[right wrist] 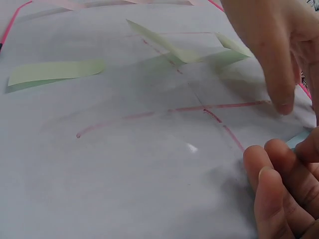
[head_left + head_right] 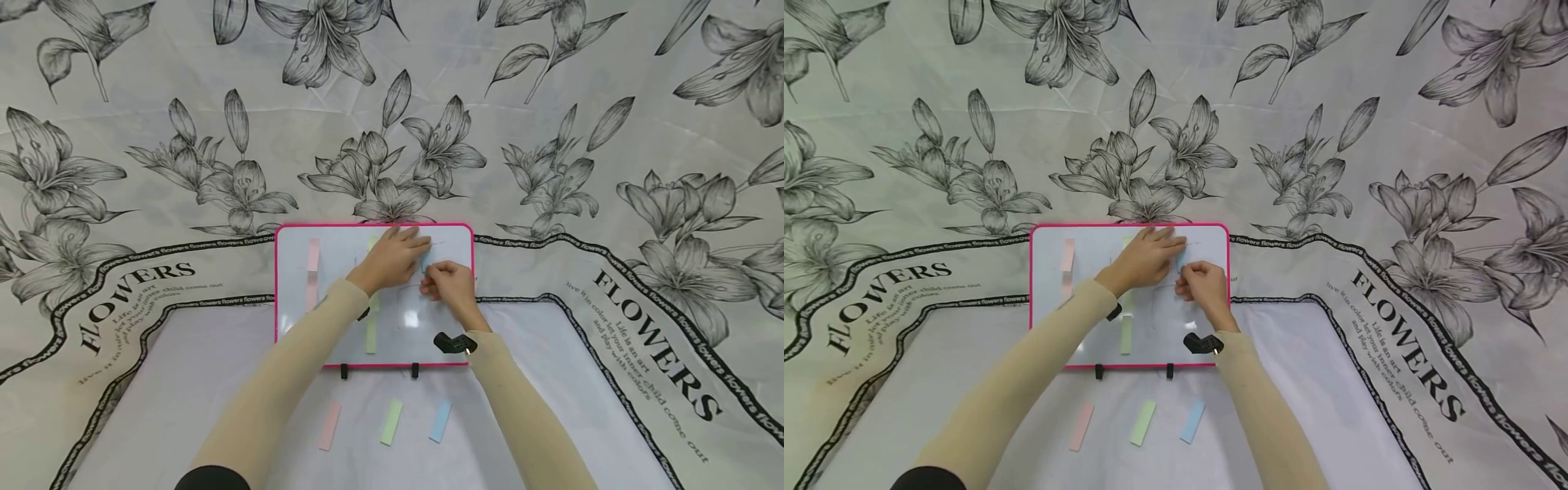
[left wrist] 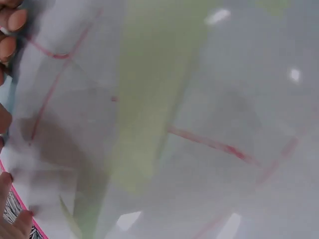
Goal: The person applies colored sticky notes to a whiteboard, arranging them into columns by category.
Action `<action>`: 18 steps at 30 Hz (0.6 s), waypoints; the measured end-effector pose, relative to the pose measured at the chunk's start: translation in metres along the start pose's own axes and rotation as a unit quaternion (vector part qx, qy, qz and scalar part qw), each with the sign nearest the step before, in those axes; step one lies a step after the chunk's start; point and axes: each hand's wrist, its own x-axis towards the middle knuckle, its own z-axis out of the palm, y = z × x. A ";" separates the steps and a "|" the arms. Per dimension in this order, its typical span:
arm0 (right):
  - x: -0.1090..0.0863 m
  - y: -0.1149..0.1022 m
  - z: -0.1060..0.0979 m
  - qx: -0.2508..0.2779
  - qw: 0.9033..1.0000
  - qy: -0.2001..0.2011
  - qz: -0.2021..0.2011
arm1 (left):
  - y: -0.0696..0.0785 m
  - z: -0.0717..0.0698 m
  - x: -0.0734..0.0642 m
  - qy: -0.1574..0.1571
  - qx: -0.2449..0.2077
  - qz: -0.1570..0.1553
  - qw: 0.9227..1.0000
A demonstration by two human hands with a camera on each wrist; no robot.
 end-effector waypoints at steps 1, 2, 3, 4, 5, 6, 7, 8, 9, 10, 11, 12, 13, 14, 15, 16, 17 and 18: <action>0.000 0.000 0.000 0.001 1.000 0.000 0.000 | 0.000 0.001 -0.003 -0.010 0.012 0.008 1.000; 0.000 0.000 0.000 0.002 1.000 0.000 -0.001 | 0.000 0.001 -0.005 -0.018 0.024 0.016 0.999; 0.000 0.000 -0.001 0.003 1.000 -0.001 -0.001 | 0.000 0.002 -0.007 -0.026 0.035 0.023 0.999; 0.000 0.000 -0.001 0.002 1.000 -0.001 -0.002 | -0.001 0.002 -0.008 -0.034 0.047 0.028 0.998; 0.000 0.001 -0.001 0.001 1.000 0.000 -0.002 | -0.001 0.001 -0.009 -0.039 0.060 0.033 0.997; 0.000 0.001 -0.001 0.000 1.000 0.001 -0.002 | -0.001 0.001 -0.010 -0.043 0.072 0.035 0.996; -0.001 0.001 -0.002 -0.002 1.000 0.002 -0.001 | -0.002 0.000 -0.010 -0.045 0.081 0.036 0.995; -0.001 0.001 -0.002 -0.004 1.000 0.002 -0.001 | -0.002 0.000 -0.010 -0.046 0.090 0.036 0.994; -0.001 0.001 -0.002 -0.007 1.000 0.003 0.000 | -0.002 -0.001 -0.010 -0.047 0.097 0.035 0.994; -0.001 0.001 -0.002 -0.009 1.000 0.003 0.001 | -0.002 -0.001 -0.010 -0.050 0.103 0.035 0.993; -0.001 0.001 -0.002 -0.010 1.000 0.002 0.003 | -0.002 -0.001 -0.011 -0.053 0.105 0.034 0.992; -0.001 0.001 -0.002 -0.009 1.000 0.001 0.004 | -0.002 -0.002 -0.011 -0.058 0.104 0.034 0.992; -0.001 0.001 -0.002 -0.009 1.000 -0.002 0.005 | -0.002 -0.002 -0.012 -0.066 0.102 0.036 0.992; -0.001 0.001 -0.002 -0.009 1.000 -0.003 0.006 | -0.002 -0.002 -0.013 -0.074 0.098 0.039 0.992; -0.001 0.001 -0.002 -0.010 1.000 -0.004 0.006 | -0.002 -0.002 -0.015 -0.083 0.094 0.043 0.991; -0.001 0.001 -0.002 -0.011 1.000 -0.005 0.005 | -0.003 -0.002 -0.016 -0.091 0.089 0.046 0.991; -0.001 0.000 -0.002 -0.013 1.000 -0.004 0.004 | -0.003 -0.002 -0.016 -0.095 0.086 0.049 0.990; 0.000 0.000 -0.002 -0.016 1.000 -0.003 0.002 | -0.003 -0.002 -0.016 -0.098 0.085 0.052 0.990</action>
